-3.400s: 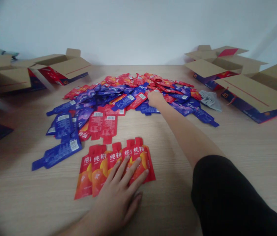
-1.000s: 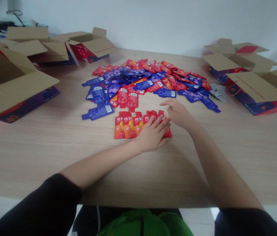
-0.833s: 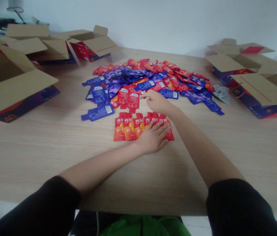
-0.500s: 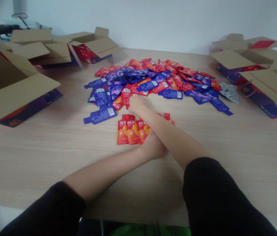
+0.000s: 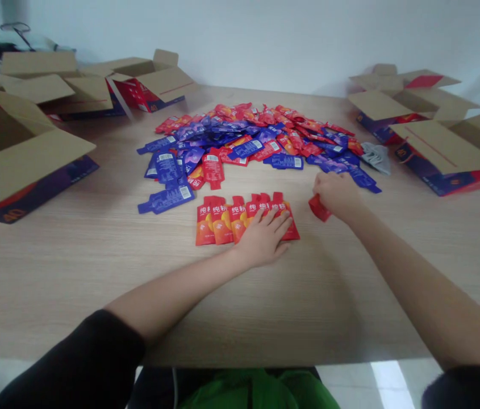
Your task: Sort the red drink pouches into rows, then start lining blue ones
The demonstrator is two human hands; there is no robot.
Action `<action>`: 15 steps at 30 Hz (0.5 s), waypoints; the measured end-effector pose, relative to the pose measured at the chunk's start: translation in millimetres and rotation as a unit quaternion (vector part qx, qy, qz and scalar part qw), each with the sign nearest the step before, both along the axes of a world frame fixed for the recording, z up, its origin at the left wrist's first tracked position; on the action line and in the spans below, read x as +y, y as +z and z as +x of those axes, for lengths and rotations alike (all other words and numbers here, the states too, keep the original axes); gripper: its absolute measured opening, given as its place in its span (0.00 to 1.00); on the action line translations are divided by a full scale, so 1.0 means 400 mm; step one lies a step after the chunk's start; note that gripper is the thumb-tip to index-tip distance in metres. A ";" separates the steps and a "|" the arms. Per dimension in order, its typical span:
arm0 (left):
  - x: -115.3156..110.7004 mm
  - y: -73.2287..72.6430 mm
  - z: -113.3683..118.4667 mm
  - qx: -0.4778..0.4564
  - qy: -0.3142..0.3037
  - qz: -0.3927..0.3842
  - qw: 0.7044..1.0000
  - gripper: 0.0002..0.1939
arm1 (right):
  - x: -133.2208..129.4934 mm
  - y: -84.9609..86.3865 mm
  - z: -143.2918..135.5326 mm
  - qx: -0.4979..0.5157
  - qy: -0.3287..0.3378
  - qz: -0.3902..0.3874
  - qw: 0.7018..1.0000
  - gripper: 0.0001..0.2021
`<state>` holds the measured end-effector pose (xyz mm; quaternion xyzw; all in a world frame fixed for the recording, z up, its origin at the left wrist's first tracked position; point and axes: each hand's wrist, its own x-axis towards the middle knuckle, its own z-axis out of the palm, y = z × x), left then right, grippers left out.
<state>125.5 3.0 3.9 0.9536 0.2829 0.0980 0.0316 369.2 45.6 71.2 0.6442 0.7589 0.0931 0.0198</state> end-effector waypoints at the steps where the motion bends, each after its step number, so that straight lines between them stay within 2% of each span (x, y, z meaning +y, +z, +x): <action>1: 0.000 0.000 0.000 0.002 0.001 0.000 1.000 0.33 | -0.034 -0.034 0.029 0.001 0.006 -0.006 1.000 0.12; 4: 0.000 0.001 -0.001 0.003 0.000 0.001 1.000 0.33 | -0.116 -0.110 0.069 0.007 -0.049 0.077 0.996 0.13; 6: 0.000 0.002 -0.002 0.003 -0.001 0.004 1.000 0.33 | -0.161 -0.136 0.061 0.016 -0.124 0.147 0.981 0.22; 9: 0.000 0.001 -0.003 0.005 -0.005 0.007 1.000 0.33 | -0.220 -0.165 0.020 0.016 -0.197 0.121 0.973 0.32; 12: 0.001 -0.003 -0.004 -0.004 -0.005 0.014 1.000 0.33 | -0.259 -0.198 0.000 0.011 -0.183 0.095 0.978 0.29; 15: 0.002 -0.010 -0.004 -0.014 -0.004 0.020 1.000 0.32 | -0.272 -0.218 0.028 0.052 -0.144 0.108 0.982 0.25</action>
